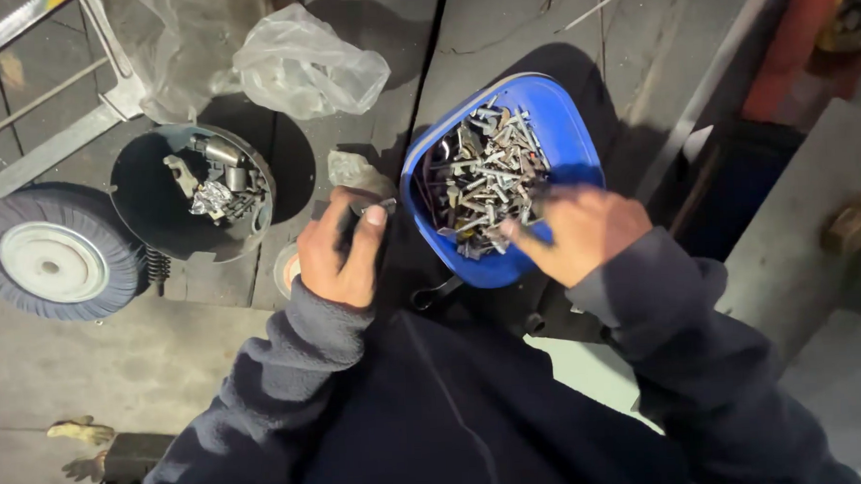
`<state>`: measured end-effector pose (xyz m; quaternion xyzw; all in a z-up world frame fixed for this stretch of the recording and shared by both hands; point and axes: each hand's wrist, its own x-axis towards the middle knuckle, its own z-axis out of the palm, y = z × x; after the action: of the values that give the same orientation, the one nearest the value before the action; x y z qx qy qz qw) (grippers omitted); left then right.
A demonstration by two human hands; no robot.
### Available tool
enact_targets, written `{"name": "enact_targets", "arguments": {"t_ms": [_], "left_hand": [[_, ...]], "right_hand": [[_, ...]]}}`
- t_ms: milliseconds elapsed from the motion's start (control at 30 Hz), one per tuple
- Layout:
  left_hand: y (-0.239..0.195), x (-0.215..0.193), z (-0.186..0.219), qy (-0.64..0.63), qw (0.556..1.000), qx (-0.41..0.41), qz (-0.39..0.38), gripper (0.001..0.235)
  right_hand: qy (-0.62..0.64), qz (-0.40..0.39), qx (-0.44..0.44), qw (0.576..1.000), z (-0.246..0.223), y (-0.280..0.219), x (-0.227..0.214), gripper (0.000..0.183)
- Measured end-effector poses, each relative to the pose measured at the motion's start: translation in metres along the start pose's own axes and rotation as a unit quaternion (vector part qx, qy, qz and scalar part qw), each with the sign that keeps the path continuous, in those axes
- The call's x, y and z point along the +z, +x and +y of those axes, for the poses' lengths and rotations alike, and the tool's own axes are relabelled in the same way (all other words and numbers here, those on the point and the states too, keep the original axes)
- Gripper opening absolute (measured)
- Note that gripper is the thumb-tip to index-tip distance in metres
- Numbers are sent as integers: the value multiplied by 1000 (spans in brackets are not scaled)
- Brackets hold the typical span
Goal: Sorting through a blue bin filled with various bolts and screws on a workbench.
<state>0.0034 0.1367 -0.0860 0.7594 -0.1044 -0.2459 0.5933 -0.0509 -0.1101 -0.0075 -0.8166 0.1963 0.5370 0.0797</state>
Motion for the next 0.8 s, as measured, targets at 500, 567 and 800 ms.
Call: {"name": "enact_targets", "arguments": {"t_ms": [500,567,800], "left_hand": [[-4,-6,12,2,1000,24,15,14],[-5,-8,9,4,1000,16,20,13],[-10,-9,5,11,1000,-6,22,14]], "right_hand": [[-69,258,-243,933,11,21,51,50],[-112,264,-251,925,23,17,49,48],[77,270,-313,907,0,38,11,61]]}}
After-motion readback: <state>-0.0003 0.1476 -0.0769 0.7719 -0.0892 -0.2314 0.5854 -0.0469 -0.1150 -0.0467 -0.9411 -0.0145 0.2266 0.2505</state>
